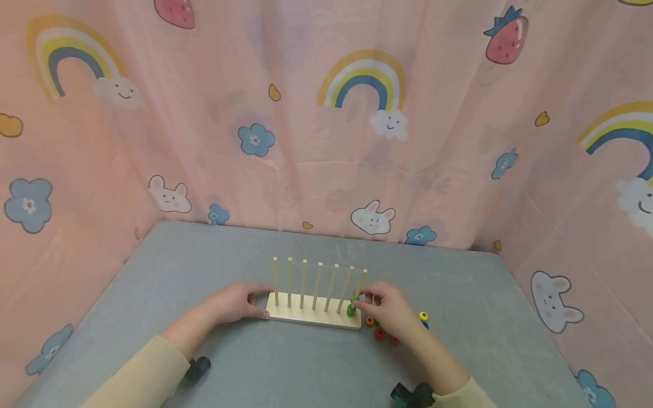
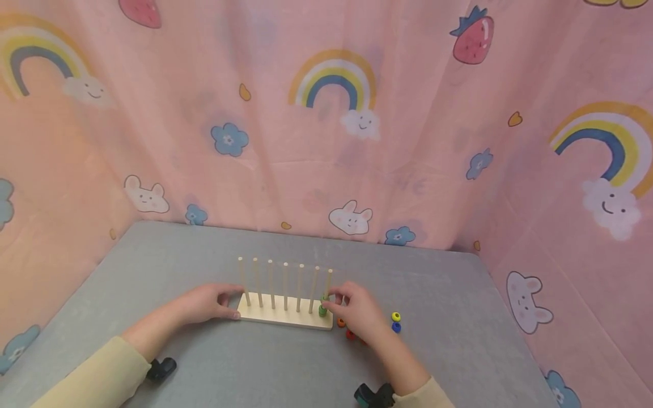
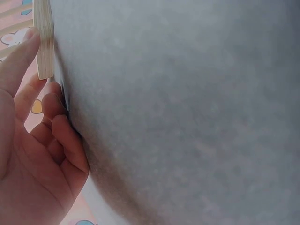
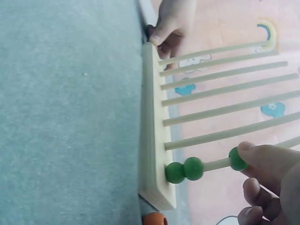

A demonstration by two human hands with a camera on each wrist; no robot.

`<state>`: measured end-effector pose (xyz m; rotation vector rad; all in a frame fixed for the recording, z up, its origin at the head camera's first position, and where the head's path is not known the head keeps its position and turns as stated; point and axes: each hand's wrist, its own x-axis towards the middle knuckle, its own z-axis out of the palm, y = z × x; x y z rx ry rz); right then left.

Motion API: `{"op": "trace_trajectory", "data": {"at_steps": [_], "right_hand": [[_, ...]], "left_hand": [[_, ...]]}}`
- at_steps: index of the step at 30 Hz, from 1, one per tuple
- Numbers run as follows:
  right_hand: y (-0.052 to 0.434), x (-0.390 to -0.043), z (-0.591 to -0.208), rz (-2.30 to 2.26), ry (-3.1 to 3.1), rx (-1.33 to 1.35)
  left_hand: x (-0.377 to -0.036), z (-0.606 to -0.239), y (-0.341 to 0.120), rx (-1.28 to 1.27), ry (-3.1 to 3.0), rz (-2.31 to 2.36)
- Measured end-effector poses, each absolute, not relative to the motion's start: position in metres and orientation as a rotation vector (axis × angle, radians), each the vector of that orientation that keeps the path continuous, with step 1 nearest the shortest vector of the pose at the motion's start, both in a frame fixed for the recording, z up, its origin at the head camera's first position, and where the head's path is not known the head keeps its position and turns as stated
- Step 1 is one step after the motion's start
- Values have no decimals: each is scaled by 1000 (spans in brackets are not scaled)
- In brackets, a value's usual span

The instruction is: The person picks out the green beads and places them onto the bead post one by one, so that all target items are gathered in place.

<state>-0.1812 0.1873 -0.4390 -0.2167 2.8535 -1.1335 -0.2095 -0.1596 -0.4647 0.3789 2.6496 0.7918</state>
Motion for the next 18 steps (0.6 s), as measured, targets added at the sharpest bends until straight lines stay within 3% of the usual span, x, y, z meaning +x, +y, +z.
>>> {"op": "trace_trajectory", "data": {"at_steps": [18], "right_hand": [[185,-180,-449,-1060,2806,-205]], "left_hand": [[-206,-464,-158,372,2655,816]]}}
